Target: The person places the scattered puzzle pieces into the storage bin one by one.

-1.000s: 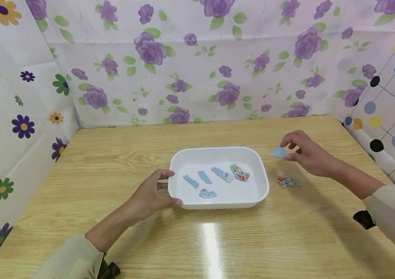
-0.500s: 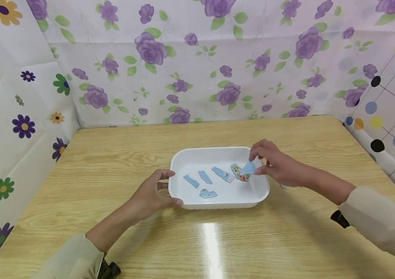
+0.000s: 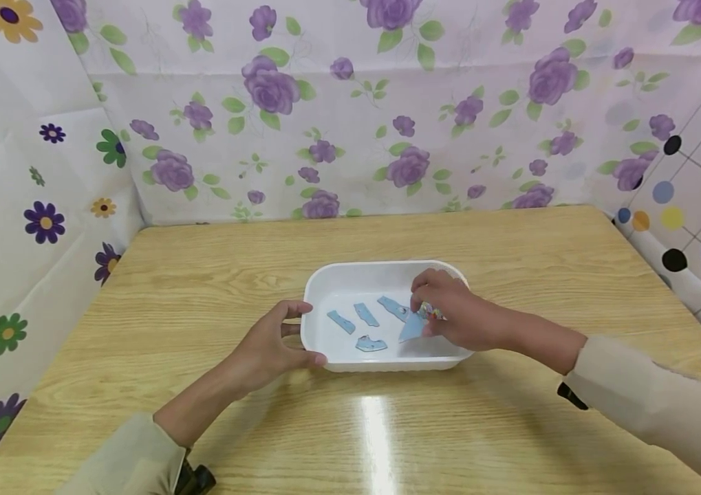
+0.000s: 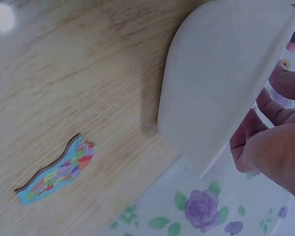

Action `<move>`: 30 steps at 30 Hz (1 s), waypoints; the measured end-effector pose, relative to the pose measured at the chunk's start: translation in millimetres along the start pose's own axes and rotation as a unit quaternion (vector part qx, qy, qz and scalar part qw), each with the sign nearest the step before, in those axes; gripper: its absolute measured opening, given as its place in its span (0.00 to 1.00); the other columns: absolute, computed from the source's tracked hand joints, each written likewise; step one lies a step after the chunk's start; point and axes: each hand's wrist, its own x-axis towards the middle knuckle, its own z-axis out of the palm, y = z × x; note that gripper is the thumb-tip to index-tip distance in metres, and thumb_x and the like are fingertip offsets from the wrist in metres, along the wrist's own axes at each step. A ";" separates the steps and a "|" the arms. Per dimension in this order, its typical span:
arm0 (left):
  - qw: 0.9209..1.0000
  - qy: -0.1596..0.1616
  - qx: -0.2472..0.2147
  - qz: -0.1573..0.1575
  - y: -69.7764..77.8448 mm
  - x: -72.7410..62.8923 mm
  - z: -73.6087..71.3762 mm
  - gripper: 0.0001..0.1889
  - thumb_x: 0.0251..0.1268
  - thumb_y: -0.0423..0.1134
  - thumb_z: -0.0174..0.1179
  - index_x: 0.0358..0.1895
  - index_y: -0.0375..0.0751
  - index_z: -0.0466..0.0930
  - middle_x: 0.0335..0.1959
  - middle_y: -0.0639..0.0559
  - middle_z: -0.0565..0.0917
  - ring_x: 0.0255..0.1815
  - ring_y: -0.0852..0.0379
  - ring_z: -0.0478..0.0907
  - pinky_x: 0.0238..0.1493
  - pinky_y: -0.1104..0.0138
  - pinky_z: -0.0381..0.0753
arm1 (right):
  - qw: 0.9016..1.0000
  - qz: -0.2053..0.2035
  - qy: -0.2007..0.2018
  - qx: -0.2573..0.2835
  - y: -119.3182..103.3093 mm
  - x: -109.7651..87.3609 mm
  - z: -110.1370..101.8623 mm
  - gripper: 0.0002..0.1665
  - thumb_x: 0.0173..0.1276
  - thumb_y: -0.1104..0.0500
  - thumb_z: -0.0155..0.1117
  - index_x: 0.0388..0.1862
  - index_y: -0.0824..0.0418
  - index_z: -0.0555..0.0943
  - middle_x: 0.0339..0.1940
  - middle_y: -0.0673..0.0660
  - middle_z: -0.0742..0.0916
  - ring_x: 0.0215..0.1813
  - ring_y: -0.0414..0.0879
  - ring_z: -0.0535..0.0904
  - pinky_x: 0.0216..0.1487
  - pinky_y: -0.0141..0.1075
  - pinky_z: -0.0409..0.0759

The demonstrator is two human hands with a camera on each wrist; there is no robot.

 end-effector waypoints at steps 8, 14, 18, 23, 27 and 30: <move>1.000 0.002 0.003 -0.004 1.7 -0.3 1.1 0.44 0.44 0.37 0.78 0.66 0.39 0.62 0.64 0.43 0.66 0.65 0.43 0.69 0.51 0.60 0.80 | 0.999 -0.014 0.001 -0.032 -5.4 -1.9 -0.9 0.22 0.54 0.61 0.76 0.47 0.62 0.79 0.54 0.56 0.73 0.53 0.49 0.67 0.53 0.48 0.64; 1.000 0.004 0.008 -0.005 2.3 -0.4 1.0 0.44 0.44 0.38 0.77 0.66 0.39 0.62 0.64 0.44 0.67 0.65 0.43 0.69 0.52 0.59 0.80 | 1.000 -0.002 0.007 -0.008 -3.8 -5.9 -8.7 0.20 0.59 0.61 0.72 0.50 0.62 0.78 0.55 0.57 0.73 0.57 0.51 0.66 0.55 0.48 0.68; 1.000 0.004 0.008 -0.002 1.9 -0.3 0.9 0.44 0.44 0.37 0.78 0.66 0.39 0.62 0.64 0.43 0.67 0.65 0.43 0.69 0.51 0.60 0.80 | 1.000 0.027 -0.001 0.011 -1.3 -8.5 -13.3 0.21 0.62 0.61 0.70 0.54 0.62 0.77 0.58 0.57 0.71 0.59 0.52 0.65 0.57 0.48 0.69; 1.000 0.003 0.009 -0.003 1.5 -0.4 0.8 0.44 0.44 0.37 0.77 0.66 0.39 0.62 0.64 0.43 0.66 0.65 0.43 0.69 0.51 0.60 0.80 | 0.998 0.061 -0.004 0.027 7.4 -17.7 -22.1 0.22 0.62 0.64 0.70 0.55 0.58 0.77 0.58 0.57 0.71 0.61 0.54 0.64 0.59 0.51 0.70; 1.000 0.003 0.006 -0.005 1.0 -0.2 0.9 0.44 0.44 0.38 0.78 0.66 0.39 0.62 0.64 0.43 0.66 0.64 0.43 0.70 0.51 0.60 0.80 | 0.996 0.078 0.003 0.039 17.1 -26.5 -30.2 0.23 0.60 0.65 0.71 0.54 0.56 0.78 0.57 0.58 0.72 0.60 0.54 0.65 0.55 0.52 0.72; 1.000 0.001 0.005 -0.004 0.8 -0.2 0.6 0.44 0.44 0.38 0.77 0.66 0.39 0.62 0.64 0.43 0.66 0.64 0.43 0.69 0.51 0.60 0.80 | 0.996 0.079 0.013 0.041 22.5 -32.4 -37.8 0.23 0.59 0.65 0.71 0.54 0.55 0.78 0.57 0.57 0.72 0.59 0.54 0.65 0.51 0.52 0.74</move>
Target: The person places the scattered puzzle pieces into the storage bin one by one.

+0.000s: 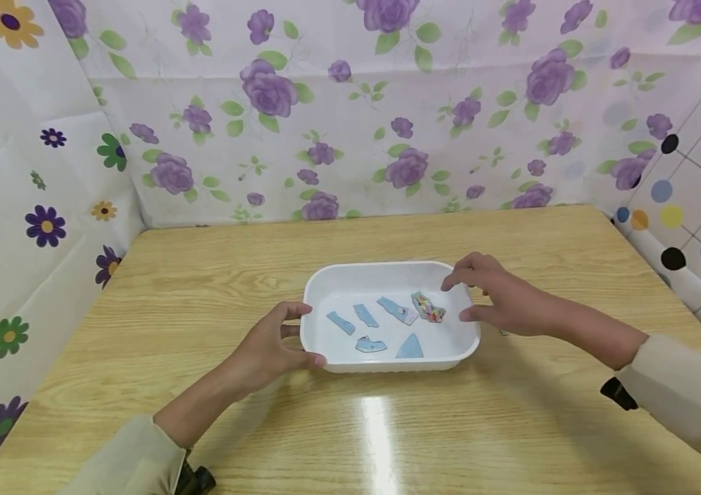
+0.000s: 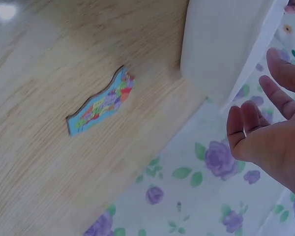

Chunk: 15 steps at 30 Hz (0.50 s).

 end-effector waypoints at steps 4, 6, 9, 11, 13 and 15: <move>1.000 0.000 0.000 0.002 -0.2 -0.1 -0.2 0.44 0.45 0.38 0.77 0.66 0.39 0.62 0.64 0.43 0.66 0.64 0.42 0.69 0.51 0.60 0.80 | 1.000 0.001 0.006 0.007 5.9 -6.5 -10.9 0.23 0.61 0.64 0.71 0.55 0.54 0.78 0.57 0.56 0.72 0.57 0.53 0.65 0.48 0.50 0.73; 1.000 -0.001 0.000 0.001 -0.4 -0.1 -0.3 0.44 0.45 0.38 0.77 0.66 0.39 0.62 0.64 0.43 0.66 0.64 0.42 0.69 0.51 0.60 0.80 | 1.000 0.000 0.005 0.022 9.7 -10.4 -16.4 0.23 0.62 0.64 0.70 0.56 0.55 0.78 0.57 0.56 0.72 0.55 0.53 0.66 0.46 0.48 0.72; 1.000 -0.002 0.000 0.002 -0.5 0.0 -0.5 0.44 0.45 0.38 0.77 0.66 0.39 0.61 0.64 0.43 0.66 0.64 0.42 0.69 0.51 0.60 0.80 | 0.999 0.011 0.011 0.037 17.4 -16.7 -24.7 0.22 0.64 0.61 0.68 0.57 0.54 0.77 0.58 0.56 0.72 0.53 0.52 0.67 0.45 0.46 0.73; 1.000 -0.001 0.000 0.003 -0.5 0.1 -0.5 0.44 0.45 0.38 0.77 0.66 0.39 0.61 0.64 0.43 0.66 0.64 0.42 0.69 0.51 0.59 0.80 | 0.999 0.027 0.014 0.040 23.6 -20.7 -29.7 0.22 0.65 0.60 0.67 0.57 0.54 0.77 0.58 0.55 0.73 0.52 0.51 0.68 0.45 0.45 0.74; 1.000 -0.002 -0.002 0.004 -0.6 0.2 -0.4 0.44 0.45 0.38 0.77 0.66 0.38 0.61 0.64 0.43 0.66 0.64 0.42 0.70 0.51 0.60 0.80 | 0.998 0.048 0.015 0.036 30.5 -24.9 -33.3 0.21 0.66 0.58 0.67 0.57 0.52 0.77 0.58 0.54 0.73 0.52 0.50 0.68 0.45 0.42 0.75; 1.000 -0.003 -0.003 0.004 -0.5 0.2 -0.2 0.44 0.45 0.38 0.77 0.66 0.38 0.61 0.64 0.42 0.66 0.64 0.42 0.70 0.51 0.60 0.80 | 0.997 0.066 0.012 0.037 37.2 -29.1 -36.1 0.20 0.66 0.57 0.67 0.57 0.51 0.77 0.57 0.53 0.73 0.52 0.49 0.68 0.45 0.40 0.76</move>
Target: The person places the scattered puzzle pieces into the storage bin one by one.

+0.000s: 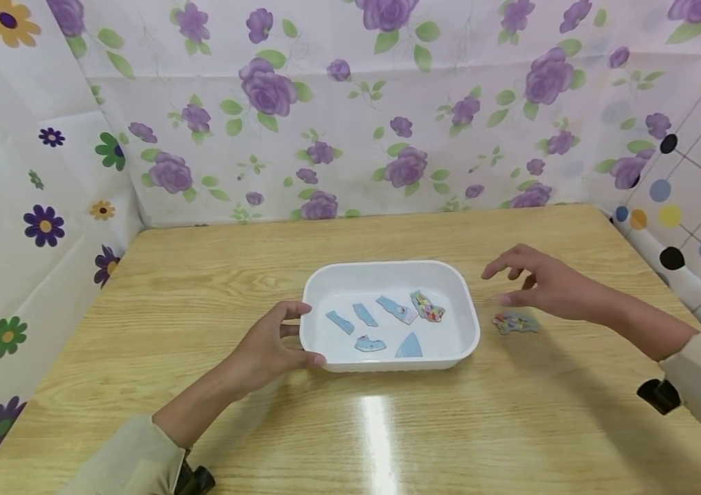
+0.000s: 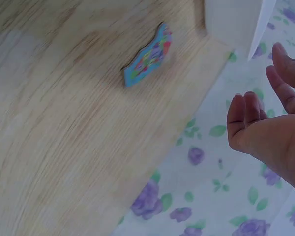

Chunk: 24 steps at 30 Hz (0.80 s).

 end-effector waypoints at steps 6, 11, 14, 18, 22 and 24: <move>1.000 -0.002 -0.003 -0.002 0.3 -0.4 0.0 0.44 0.45 0.38 0.77 0.66 0.38 0.61 0.64 0.43 0.66 0.64 0.42 0.69 0.51 0.60 0.80 | 0.999 0.053 0.002 0.014 22.2 -10.5 -9.0 0.18 0.66 0.55 0.67 0.55 0.50 0.80 0.56 0.54 0.75 0.50 0.51 0.69 0.43 0.38 0.77; 1.000 -0.003 -0.002 -0.004 0.2 -0.4 0.0 0.44 0.45 0.38 0.77 0.66 0.38 0.61 0.64 0.43 0.66 0.64 0.42 0.69 0.51 0.59 0.80 | 0.997 0.076 0.004 0.017 41.1 -13.5 -7.1 0.20 0.65 0.58 0.68 0.56 0.57 0.80 0.55 0.58 0.75 0.51 0.54 0.68 0.44 0.43 0.75; 1.000 -0.004 -0.002 -0.006 0.1 -0.4 0.2 0.44 0.45 0.38 0.77 0.66 0.38 0.61 0.64 0.43 0.66 0.63 0.42 0.70 0.51 0.59 0.80 | 0.996 0.086 -0.001 0.035 49.6 -15.0 -0.9 0.21 0.64 0.58 0.69 0.56 0.58 0.79 0.56 0.60 0.75 0.52 0.56 0.67 0.45 0.44 0.73; 1.000 -0.002 -0.001 -0.007 0.2 0.0 0.2 0.44 0.44 0.38 0.77 0.66 0.38 0.61 0.64 0.43 0.66 0.63 0.42 0.70 0.51 0.60 0.80 | 0.993 0.101 -0.012 0.063 56.2 -18.3 7.5 0.24 0.62 0.58 0.70 0.58 0.59 0.78 0.59 0.61 0.74 0.53 0.58 0.67 0.43 0.43 0.72; 1.000 0.000 0.001 -0.006 0.4 0.2 -0.1 0.44 0.44 0.38 0.77 0.66 0.38 0.61 0.64 0.43 0.66 0.63 0.42 0.70 0.51 0.60 0.80 | 0.991 0.113 -0.015 0.070 60.6 -21.7 12.9 0.29 0.58 0.57 0.73 0.59 0.60 0.77 0.61 0.64 0.71 0.53 0.59 0.66 0.43 0.42 0.71; 1.000 0.001 0.003 -0.007 0.5 0.3 -0.2 0.44 0.44 0.38 0.78 0.66 0.38 0.61 0.64 0.44 0.66 0.63 0.42 0.70 0.51 0.60 0.80 | 0.991 0.117 -0.016 0.068 63.0 -23.0 15.4 0.31 0.56 0.57 0.74 0.59 0.61 0.77 0.61 0.66 0.70 0.53 0.59 0.65 0.43 0.42 0.70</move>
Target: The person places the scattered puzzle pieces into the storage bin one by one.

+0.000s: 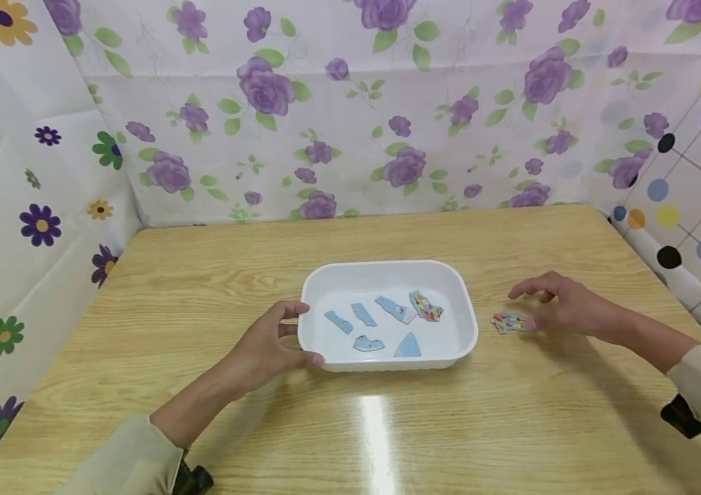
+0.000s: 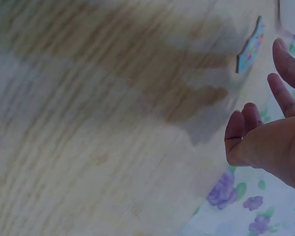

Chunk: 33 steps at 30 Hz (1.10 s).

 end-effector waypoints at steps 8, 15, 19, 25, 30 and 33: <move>1.000 0.001 0.003 0.002 0.2 0.5 0.4 0.44 0.44 0.37 0.78 0.66 0.38 0.62 0.64 0.44 0.67 0.64 0.43 0.69 0.51 0.60 0.80 | 0.998 -0.046 0.032 -0.024 17.2 1.9 14.4 0.29 0.48 0.60 0.79 0.51 0.63 0.82 0.53 0.63 0.75 0.48 0.50 0.64 0.44 0.38 0.67; 1.000 0.000 0.000 0.006 0.5 0.3 0.6 0.44 0.44 0.37 0.77 0.66 0.38 0.62 0.64 0.43 0.67 0.65 0.42 0.69 0.52 0.60 0.80 | 0.997 -0.042 0.061 -0.026 20.2 0.9 21.1 0.21 0.49 0.61 0.79 0.42 0.63 0.84 0.50 0.63 0.72 0.51 0.50 0.63 0.46 0.35 0.67; 1.000 0.000 0.003 0.006 2.0 -1.1 -0.2 0.44 0.45 0.38 0.77 0.66 0.38 0.61 0.65 0.43 0.66 0.65 0.42 0.69 0.51 0.60 0.80 | 0.993 -0.068 0.083 -0.048 17.8 1.8 25.0 0.16 0.49 0.64 0.78 0.38 0.62 0.84 0.49 0.64 0.73 0.50 0.52 0.64 0.45 0.35 0.68; 1.000 0.005 0.010 0.007 2.0 -1.3 -1.2 0.44 0.45 0.38 0.77 0.66 0.37 0.62 0.66 0.42 0.66 0.65 0.41 0.68 0.52 0.59 0.79 | 0.987 -0.106 0.097 -0.077 10.7 6.8 33.9 0.13 0.51 0.71 0.74 0.34 0.62 0.82 0.48 0.67 0.73 0.52 0.61 0.63 0.45 0.45 0.65; 1.000 0.003 0.002 0.006 -0.3 0.3 0.2 0.44 0.44 0.38 0.78 0.66 0.38 0.62 0.65 0.43 0.66 0.65 0.42 0.69 0.53 0.59 0.79 | 0.975 -0.143 0.113 -0.127 11.0 8.2 42.8 0.13 0.51 0.74 0.72 0.33 0.63 0.79 0.47 0.68 0.74 0.51 0.63 0.62 0.48 0.49 0.60; 1.000 0.004 0.001 0.005 -0.7 0.9 0.8 0.44 0.43 0.38 0.78 0.66 0.39 0.62 0.64 0.44 0.67 0.65 0.43 0.69 0.52 0.59 0.80 | 0.967 -0.160 0.125 -0.153 11.8 8.3 46.5 0.14 0.52 0.75 0.71 0.33 0.63 0.78 0.47 0.66 0.74 0.48 0.59 0.63 0.46 0.46 0.59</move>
